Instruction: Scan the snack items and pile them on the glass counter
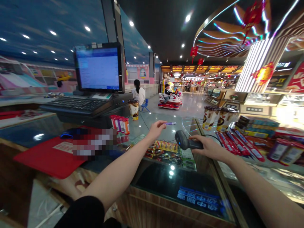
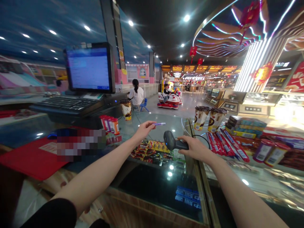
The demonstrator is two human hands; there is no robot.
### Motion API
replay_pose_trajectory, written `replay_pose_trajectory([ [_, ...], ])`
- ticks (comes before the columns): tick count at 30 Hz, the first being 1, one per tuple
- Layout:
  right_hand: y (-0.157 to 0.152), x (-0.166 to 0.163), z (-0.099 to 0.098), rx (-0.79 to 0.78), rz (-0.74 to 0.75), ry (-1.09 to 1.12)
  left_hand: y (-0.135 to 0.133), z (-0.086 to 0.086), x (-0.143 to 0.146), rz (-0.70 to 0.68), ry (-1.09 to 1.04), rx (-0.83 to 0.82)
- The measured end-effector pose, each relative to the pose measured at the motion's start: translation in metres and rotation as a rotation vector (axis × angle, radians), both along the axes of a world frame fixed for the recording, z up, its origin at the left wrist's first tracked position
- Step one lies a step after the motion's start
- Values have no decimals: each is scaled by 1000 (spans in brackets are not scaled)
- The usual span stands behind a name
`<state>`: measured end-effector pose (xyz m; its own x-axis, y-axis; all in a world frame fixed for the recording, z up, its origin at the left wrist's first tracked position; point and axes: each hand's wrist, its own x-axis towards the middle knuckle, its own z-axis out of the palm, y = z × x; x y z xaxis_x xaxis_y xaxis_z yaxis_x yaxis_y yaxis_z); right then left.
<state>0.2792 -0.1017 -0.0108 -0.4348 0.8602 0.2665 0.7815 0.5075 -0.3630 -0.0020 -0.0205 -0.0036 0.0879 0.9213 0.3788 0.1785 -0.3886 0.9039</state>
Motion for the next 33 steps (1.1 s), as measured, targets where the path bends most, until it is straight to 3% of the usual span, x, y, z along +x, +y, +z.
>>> replay_pose_trajectory([
  [33,2,3,-1,251,42,157,4,-2,-7,60,-83,-18],
])
